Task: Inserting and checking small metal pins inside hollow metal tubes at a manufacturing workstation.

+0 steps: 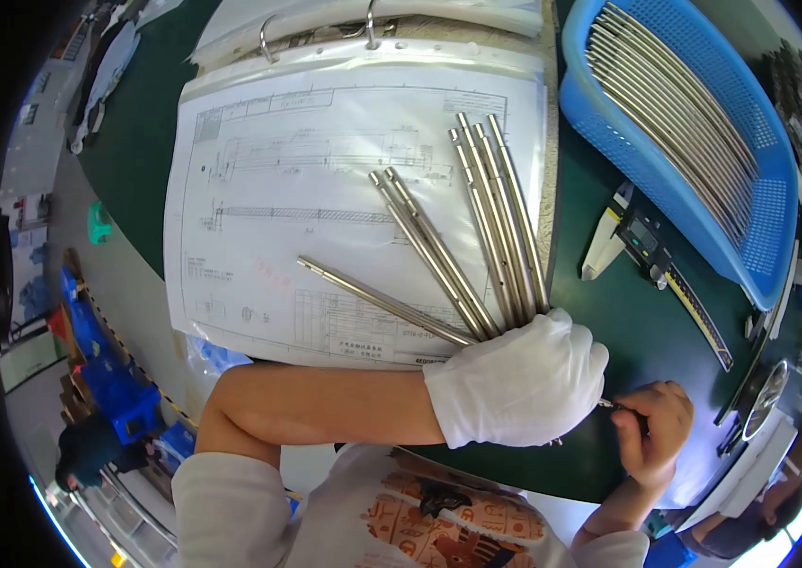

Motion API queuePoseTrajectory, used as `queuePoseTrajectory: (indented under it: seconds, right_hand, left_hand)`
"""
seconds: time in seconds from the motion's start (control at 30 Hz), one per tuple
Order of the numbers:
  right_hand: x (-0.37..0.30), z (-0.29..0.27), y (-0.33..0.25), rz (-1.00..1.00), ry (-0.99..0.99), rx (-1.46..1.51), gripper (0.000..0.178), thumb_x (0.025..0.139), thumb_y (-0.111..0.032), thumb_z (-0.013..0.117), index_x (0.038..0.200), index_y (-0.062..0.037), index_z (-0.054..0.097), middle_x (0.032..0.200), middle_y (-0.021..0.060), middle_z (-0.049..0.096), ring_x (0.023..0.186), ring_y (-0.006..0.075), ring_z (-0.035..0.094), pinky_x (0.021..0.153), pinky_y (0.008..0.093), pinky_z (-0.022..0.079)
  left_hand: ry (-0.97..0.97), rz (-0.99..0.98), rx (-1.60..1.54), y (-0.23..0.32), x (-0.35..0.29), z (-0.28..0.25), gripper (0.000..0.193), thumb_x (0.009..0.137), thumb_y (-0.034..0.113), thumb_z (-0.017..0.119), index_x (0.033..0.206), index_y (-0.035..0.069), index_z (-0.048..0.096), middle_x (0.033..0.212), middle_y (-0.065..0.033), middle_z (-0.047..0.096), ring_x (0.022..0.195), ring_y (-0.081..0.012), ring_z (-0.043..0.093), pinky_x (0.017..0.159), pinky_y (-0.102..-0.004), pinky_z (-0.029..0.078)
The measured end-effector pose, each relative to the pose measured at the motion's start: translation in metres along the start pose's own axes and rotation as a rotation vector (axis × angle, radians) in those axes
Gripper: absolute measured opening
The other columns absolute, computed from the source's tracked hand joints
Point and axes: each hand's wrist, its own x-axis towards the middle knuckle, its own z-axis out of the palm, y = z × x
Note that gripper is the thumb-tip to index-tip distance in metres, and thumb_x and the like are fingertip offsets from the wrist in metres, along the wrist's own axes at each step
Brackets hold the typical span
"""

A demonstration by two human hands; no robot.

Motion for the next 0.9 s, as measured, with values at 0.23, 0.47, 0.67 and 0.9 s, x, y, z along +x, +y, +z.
queuePoseTrajectory:
  seconds: [0.23, 0.47, 0.67, 0.9]
  right_hand:
    - [-0.013, 0.006, 0.009, 0.134, 0.124, 0.067, 0.02, 0.075, -0.009, 0.07, 0.079, -0.0036, 0.05, 0.067, 0.005, 0.05, 0.05, 0.0118, 0.038, 0.046, 0.0242, 0.027]
    - [-0.009, 0.007, 0.015, 0.328, 0.205, -0.099, 0.014, 0.081, -0.002, 0.063, 0.093, 0.0005, 0.056, 0.072, 0.0048, 0.049, 0.058, 0.0105, 0.044, 0.051, 0.023, 0.032]
    - [-0.005, 0.011, 0.016, 0.352, 0.22, -0.1, 0.013, 0.081, 0.001, 0.061, 0.093, 0.001, 0.058, 0.074, 0.0049, 0.049, 0.061, 0.0103, 0.046, 0.054, 0.0217, 0.035]
    - [0.001, 0.014, 0.01, 0.355, 0.245, -0.077, 0.013, 0.08, 0.001, 0.061, 0.092, 0.0009, 0.058, 0.073, 0.0052, 0.049, 0.062, 0.0109, 0.046, 0.054, 0.0223, 0.035]
  left_hand:
    - [-0.016, -0.01, 0.025, 0.0, 0.001, 0.001, 0.021, 0.076, 0.027, 0.054, 0.064, 0.01, 0.057, 0.063, -0.0025, 0.049, 0.061, -0.0166, 0.048, 0.059, -0.0313, 0.037]
    - [-0.065, 0.021, 0.013, -0.001, 0.004, -0.003, 0.023, 0.08, 0.027, 0.053, 0.068, 0.008, 0.059, 0.065, -0.0029, 0.051, 0.063, -0.0168, 0.051, 0.059, -0.0319, 0.038]
    - [-0.068, 0.025, -0.009, -0.002, 0.004, 0.001, 0.022, 0.08, 0.027, 0.054, 0.069, 0.008, 0.059, 0.067, -0.0037, 0.053, 0.065, -0.0177, 0.053, 0.059, -0.0332, 0.039]
    - [-0.037, 0.02, -0.003, -0.002, 0.001, 0.0, 0.024, 0.083, 0.028, 0.055, 0.069, 0.009, 0.059, 0.068, -0.0037, 0.053, 0.066, -0.0182, 0.053, 0.059, -0.0327, 0.039]
